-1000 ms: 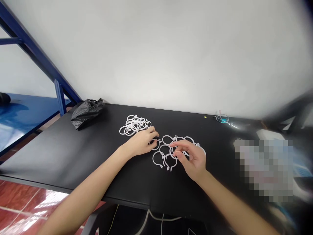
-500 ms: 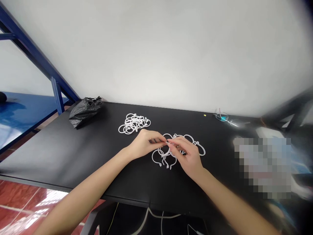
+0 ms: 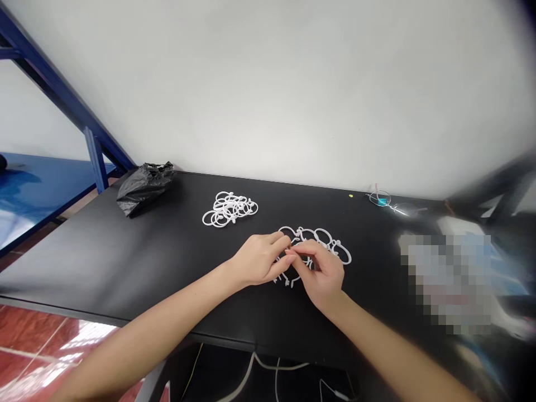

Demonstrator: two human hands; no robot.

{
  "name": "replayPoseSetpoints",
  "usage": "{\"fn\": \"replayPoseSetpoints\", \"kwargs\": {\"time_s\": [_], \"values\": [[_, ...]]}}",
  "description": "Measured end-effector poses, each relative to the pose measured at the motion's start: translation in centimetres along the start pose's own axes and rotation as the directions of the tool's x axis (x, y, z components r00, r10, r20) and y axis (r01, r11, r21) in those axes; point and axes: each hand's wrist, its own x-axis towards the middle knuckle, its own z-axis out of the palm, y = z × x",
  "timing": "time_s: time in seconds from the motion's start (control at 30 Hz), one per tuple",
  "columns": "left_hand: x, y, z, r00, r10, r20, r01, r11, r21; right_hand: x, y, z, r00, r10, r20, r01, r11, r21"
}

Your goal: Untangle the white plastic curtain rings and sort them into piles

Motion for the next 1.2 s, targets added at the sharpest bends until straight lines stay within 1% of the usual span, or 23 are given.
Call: {"fn": "replayPoseSetpoints", "kwargs": {"time_s": [0.17,0.27,0.33,0.37,0.4,0.47,0.53,0.6,0.7,0.8,0.87,0.9,0.97,1.0,1.07,1.1,1.13,1.2], "values": [[-0.2,0.1,0.4,0.996,0.084,-0.030,-0.083,0.996,0.034,-0.5,0.1,0.0,0.999,-0.037,0.006,0.036,0.996,0.082],[0.0,-0.1,0.1,0.996,0.092,-0.016,-0.091,0.994,0.053,-0.7,0.3,-0.2,0.999,0.012,0.031,-0.014,0.997,0.076],[0.2,-0.8,-0.6,0.999,0.031,-0.026,-0.028,0.993,0.111,-0.6,0.6,-0.5,0.996,0.082,0.038,-0.086,0.991,0.106],[0.3,-1.5,-1.2,0.999,-0.023,-0.049,0.031,0.988,0.153,-0.5,0.7,-0.7,0.993,0.114,0.031,-0.117,0.985,0.127],[0.4,-2.3,-1.7,0.991,-0.094,-0.095,0.112,0.972,0.206,-0.3,0.8,-0.9,0.990,0.142,0.016,-0.143,0.979,0.144],[0.3,-4.4,-3.0,0.959,-0.213,-0.189,0.263,0.915,0.306,0.2,1.0,-1.1,0.982,0.189,-0.016,-0.186,0.975,0.119],[0.1,-6.6,-4.1,0.928,-0.271,-0.257,0.357,0.843,0.402,0.6,1.1,-1.3,0.978,0.207,-0.022,-0.206,0.978,0.033],[-0.3,-8.5,-4.8,0.904,-0.297,-0.308,0.418,0.761,0.496,0.9,1.1,-1.2,0.985,0.171,0.010,-0.171,0.984,-0.043],[-0.9,-10.4,-4.9,0.871,-0.386,-0.305,0.492,0.668,0.559,0.8,1.0,-0.9,0.994,0.083,0.078,-0.078,0.995,-0.063],[-1.2,-11.1,-4.3,0.838,-0.470,-0.276,0.539,0.635,0.553,0.5,1.1,-0.6,0.995,0.060,0.085,-0.056,0.998,-0.042],[-1.2,-11.1,-4.0,0.827,-0.489,-0.277,0.555,0.631,0.543,0.5,1.1,-0.6,0.993,0.058,0.099,-0.055,0.998,-0.034],[-1.2,-11.1,-3.9,0.826,-0.489,-0.280,0.557,0.630,0.542,0.5,1.1,-0.7,0.990,0.046,0.130,-0.041,0.998,-0.036],[-1.1,-10.8,-3.9,0.829,-0.480,-0.286,0.552,0.623,0.554,0.7,1.1,-0.8,0.971,-0.018,0.237,0.030,0.998,-0.047],[-1.1,-10.6,-3.9,0.832,-0.474,-0.289,0.548,0.618,0.564,0.7,1.1,-0.8,0.950,-0.063,0.306,0.082,0.995,-0.051],[-1.1,-10.3,-4.0,0.834,-0.466,-0.295,0.544,0.608,0.579,0.7,1.0,-0.7,0.886,-0.132,0.443,0.177,0.982,-0.060],[-1.1,-10.2,-4.0,0.833,-0.467,-0.297,0.546,0.604,0.581,0.6,1.0,-0.6,0.855,-0.145,0.498,0.206,0.976,-0.070],[-1.1,-10.1,-3.9,0.830,-0.470,-0.299,0.550,0.600,0.582,0.4,1.0,-0.4,0.831,-0.145,0.538,0.223,0.971,-0.084],[-1.1,-9.9,-3.9,0.827,-0.471,-0.308,0.556,0.596,0.580,0.0,1.0,0.0,0.809,-0.136,0.572,0.240,0.965,-0.110]]}}
